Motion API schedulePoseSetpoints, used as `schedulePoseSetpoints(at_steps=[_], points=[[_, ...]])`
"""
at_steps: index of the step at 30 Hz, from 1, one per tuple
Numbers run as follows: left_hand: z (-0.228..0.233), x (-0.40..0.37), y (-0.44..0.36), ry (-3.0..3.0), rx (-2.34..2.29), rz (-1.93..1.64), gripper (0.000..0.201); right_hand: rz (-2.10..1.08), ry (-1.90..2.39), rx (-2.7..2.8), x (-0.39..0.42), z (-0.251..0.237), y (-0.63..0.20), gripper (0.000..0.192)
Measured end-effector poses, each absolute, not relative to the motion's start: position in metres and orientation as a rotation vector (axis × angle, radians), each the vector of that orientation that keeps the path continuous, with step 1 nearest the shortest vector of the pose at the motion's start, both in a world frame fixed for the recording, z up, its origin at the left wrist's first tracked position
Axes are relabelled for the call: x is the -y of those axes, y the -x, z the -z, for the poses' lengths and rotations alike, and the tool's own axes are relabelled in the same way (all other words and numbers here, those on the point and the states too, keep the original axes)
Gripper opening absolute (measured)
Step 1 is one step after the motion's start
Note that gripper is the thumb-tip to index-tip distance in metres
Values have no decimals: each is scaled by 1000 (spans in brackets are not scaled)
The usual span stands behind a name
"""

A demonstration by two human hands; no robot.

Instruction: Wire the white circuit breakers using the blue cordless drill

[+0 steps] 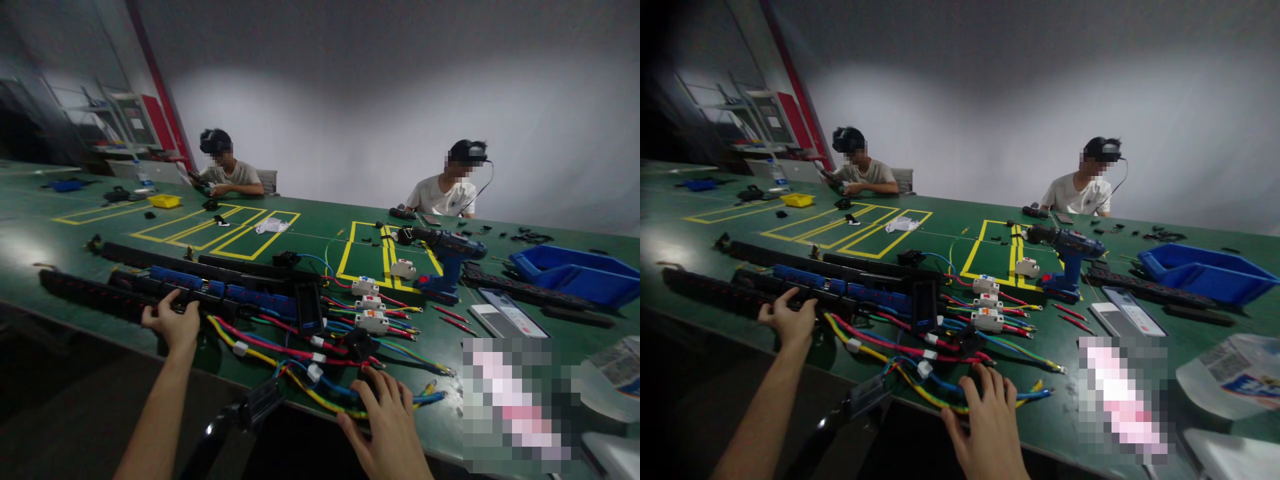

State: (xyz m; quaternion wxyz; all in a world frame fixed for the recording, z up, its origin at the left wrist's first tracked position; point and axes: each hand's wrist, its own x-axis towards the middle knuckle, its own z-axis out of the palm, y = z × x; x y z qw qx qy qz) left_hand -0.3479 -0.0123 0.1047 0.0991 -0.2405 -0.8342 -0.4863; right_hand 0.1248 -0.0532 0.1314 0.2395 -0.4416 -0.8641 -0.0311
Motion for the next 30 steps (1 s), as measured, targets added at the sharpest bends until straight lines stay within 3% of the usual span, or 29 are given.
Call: schedulePoseSetpoints(at_steps=[3,11,17,30], points=[[-107,14,338,624,2435,1520,58,131,1140,2329,54,-127,-128,35],[-124,21,287,1076,2246,1209,51,62,1108,2176,58,-125,-126,36],[-115,40,298,1164,2146,1178,41,-104,1109,2106,51,-120,-135,16],[-111,51,299,1432,2142,1107,41,-148,1232,2144,43,-128,-140,22]])
